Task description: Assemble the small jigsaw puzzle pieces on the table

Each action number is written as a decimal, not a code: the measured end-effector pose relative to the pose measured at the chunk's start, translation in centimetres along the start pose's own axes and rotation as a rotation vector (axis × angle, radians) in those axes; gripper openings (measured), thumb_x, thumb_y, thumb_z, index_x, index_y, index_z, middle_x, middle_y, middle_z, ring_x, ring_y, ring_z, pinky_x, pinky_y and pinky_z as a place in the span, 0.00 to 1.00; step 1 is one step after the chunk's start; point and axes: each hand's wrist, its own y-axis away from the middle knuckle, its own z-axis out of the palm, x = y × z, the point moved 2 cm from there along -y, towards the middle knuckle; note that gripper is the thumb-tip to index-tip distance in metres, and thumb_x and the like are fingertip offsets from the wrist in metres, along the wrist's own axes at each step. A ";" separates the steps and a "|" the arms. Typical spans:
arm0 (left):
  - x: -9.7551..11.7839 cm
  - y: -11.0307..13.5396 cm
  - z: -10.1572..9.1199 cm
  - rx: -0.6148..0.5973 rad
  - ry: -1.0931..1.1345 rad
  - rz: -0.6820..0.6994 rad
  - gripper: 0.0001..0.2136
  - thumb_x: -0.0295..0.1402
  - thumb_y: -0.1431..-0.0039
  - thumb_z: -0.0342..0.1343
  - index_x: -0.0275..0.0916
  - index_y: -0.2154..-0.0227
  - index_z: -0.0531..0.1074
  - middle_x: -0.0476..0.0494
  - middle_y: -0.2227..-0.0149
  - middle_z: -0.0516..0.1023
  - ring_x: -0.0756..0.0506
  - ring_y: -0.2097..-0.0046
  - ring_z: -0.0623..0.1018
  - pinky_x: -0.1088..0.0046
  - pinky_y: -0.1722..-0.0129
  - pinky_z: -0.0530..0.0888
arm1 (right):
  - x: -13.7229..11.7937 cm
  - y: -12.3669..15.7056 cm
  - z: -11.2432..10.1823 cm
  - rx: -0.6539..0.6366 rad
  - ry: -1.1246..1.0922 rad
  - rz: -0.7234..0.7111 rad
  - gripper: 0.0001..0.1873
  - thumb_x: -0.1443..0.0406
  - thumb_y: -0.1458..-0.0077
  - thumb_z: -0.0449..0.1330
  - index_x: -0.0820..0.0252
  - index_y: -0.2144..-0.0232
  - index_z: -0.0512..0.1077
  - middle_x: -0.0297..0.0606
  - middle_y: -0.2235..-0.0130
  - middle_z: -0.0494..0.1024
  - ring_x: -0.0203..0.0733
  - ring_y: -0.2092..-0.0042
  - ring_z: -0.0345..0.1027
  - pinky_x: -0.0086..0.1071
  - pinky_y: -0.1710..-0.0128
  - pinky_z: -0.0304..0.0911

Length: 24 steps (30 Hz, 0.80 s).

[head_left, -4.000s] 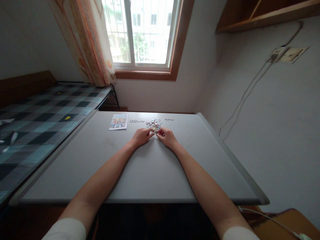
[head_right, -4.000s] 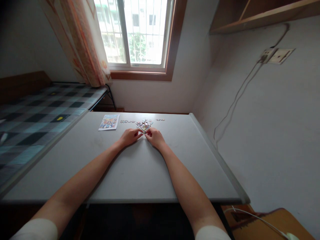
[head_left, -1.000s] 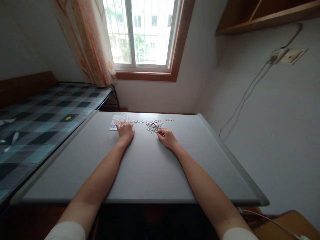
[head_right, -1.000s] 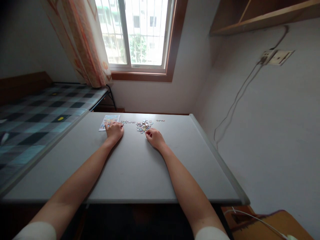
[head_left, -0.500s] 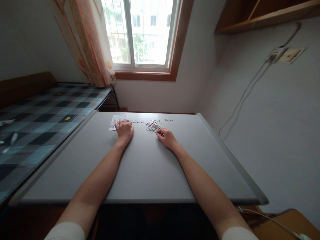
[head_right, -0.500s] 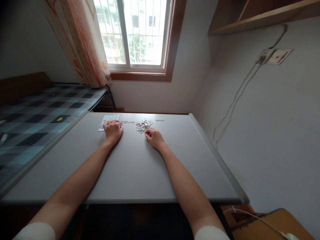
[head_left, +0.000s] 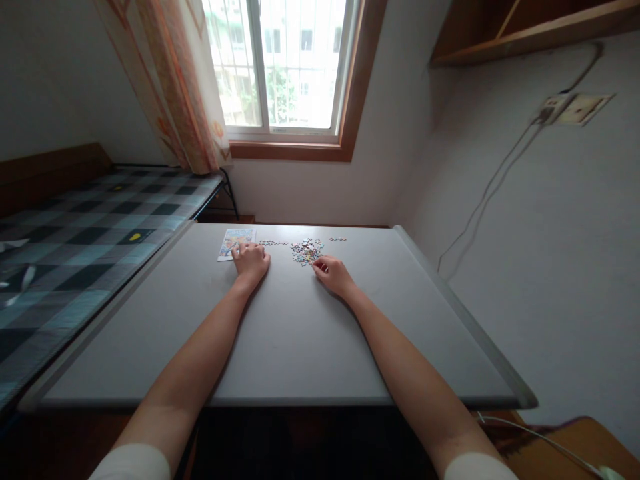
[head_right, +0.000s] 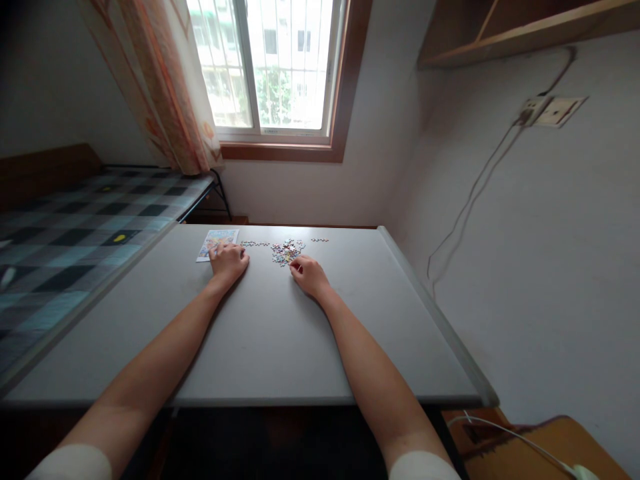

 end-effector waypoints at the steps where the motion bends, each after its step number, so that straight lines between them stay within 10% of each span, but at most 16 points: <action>1: 0.1 0.0 -0.1 -0.004 -0.002 0.001 0.15 0.34 0.44 0.45 0.39 0.63 0.77 0.36 0.56 0.76 0.35 0.51 0.67 0.54 0.49 0.56 | 0.0 0.0 0.0 -0.001 0.001 0.001 0.05 0.69 0.47 0.56 0.60 0.72 0.73 0.35 0.68 0.74 0.33 0.71 0.65 0.28 0.66 0.62; 24: -0.9 -0.2 -0.2 0.073 0.081 -0.230 0.14 0.37 0.46 0.48 0.43 0.62 0.76 0.38 0.53 0.74 0.34 0.50 0.66 0.54 0.53 0.58 | -0.1 0.1 -0.1 0.009 0.007 0.002 0.06 0.68 0.47 0.56 0.61 0.71 0.74 0.36 0.68 0.74 0.33 0.71 0.65 0.28 0.66 0.62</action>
